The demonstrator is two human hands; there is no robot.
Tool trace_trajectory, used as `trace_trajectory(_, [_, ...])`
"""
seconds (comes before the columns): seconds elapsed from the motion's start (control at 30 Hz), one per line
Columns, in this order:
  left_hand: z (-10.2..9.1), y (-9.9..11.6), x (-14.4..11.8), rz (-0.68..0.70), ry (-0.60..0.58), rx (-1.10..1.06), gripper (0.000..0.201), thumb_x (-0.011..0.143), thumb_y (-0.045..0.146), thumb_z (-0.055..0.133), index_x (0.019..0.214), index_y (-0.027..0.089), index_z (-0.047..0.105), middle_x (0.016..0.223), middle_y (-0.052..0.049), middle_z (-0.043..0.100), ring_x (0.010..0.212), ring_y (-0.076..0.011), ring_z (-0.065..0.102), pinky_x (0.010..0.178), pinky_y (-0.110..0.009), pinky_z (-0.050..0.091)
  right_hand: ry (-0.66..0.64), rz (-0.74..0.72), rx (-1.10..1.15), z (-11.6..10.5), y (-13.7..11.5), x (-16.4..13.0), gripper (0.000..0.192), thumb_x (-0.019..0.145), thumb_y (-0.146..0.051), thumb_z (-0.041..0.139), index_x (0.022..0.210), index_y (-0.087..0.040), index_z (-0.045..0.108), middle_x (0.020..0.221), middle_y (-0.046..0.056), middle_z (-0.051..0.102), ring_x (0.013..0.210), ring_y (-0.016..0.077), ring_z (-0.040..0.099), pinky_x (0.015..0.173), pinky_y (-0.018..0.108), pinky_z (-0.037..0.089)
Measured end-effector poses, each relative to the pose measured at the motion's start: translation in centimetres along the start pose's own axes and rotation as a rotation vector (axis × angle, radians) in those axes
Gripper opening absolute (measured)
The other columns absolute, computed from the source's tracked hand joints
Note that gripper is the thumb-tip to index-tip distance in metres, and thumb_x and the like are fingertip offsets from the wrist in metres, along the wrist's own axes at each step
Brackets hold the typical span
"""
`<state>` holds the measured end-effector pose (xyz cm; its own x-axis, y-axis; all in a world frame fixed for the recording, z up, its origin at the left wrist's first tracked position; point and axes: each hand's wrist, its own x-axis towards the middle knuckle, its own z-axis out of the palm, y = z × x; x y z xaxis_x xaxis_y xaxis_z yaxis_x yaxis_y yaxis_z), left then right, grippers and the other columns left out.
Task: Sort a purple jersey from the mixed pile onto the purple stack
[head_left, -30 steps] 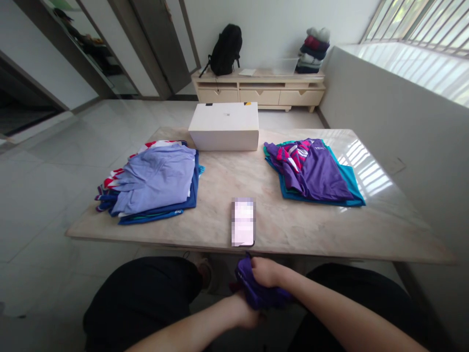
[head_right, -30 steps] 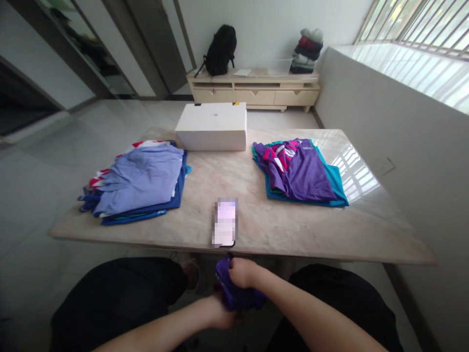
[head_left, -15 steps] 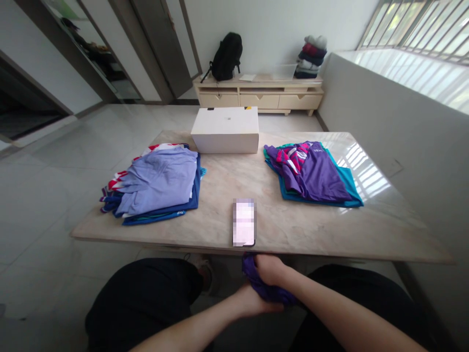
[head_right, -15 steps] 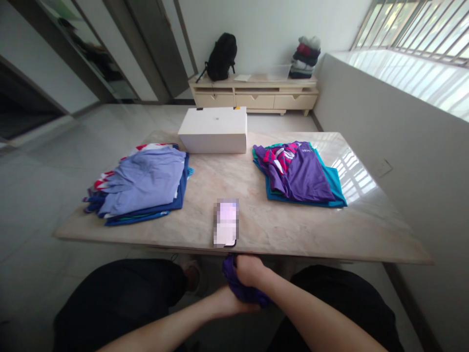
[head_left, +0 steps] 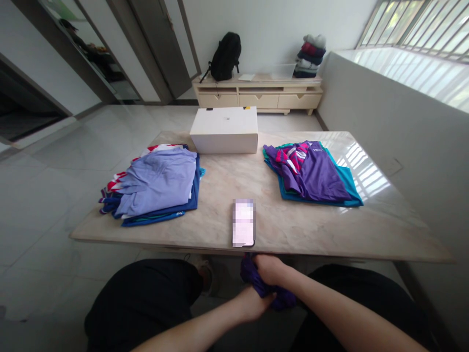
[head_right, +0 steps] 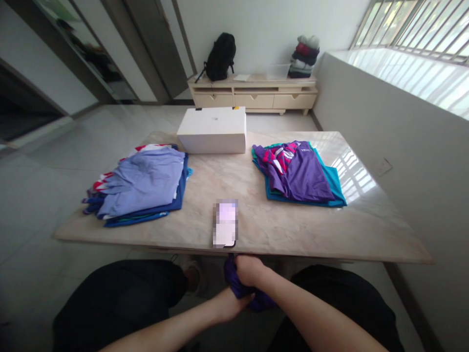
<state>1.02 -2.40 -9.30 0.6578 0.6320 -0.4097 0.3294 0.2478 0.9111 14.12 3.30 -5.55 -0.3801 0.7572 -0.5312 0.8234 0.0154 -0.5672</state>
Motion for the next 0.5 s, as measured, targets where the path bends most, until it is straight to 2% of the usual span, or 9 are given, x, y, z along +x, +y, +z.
trace_trajectory(0.1, [-0.13, 0.36, -0.23, 0.010, -0.003, 0.035, 0.044, 0.090, 0.029, 0.057, 0.134, 0.028, 0.064, 0.119, -0.013, 0.073, 0.100, -0.0343, 0.071, 0.088, -0.046, 0.057, -0.043, -0.005, -0.053, -0.24, -0.17, -0.06, 0.017, 0.102, -0.030, 0.066, 0.110, -0.017, 0.072, 0.114, 0.007, 0.073, 0.107, 0.0224, 0.071, 0.098, 0.044, 0.057])
trace_trajectory(0.27, [-0.48, 0.97, -0.48, 0.118, -0.005, 0.073, 0.045, 0.092, 0.025, 0.056, 0.136, 0.030, 0.064, 0.122, -0.009, 0.074, 0.125, -0.0341, 0.063, 0.117, -0.048, 0.040, -0.044, -0.008, -0.084, -0.19, -0.19, -0.02, 0.019, 0.102, -0.032, 0.065, 0.114, -0.018, 0.071, 0.118, 0.007, 0.072, 0.109, 0.0227, 0.070, 0.097, 0.043, 0.057])
trace_trajectory(0.5, [-0.48, 0.63, -0.22, 0.227, 0.030, 0.082, 0.042, 0.095, 0.023, 0.056, 0.136, 0.023, 0.065, 0.127, -0.011, 0.074, 0.135, -0.0318, 0.057, 0.125, -0.053, 0.033, -0.065, -0.012, -0.093, -0.35, -0.21, -0.11, 0.019, 0.102, -0.035, 0.065, 0.112, -0.020, 0.072, 0.116, 0.006, 0.072, 0.105, 0.0218, 0.070, 0.095, 0.040, 0.058])
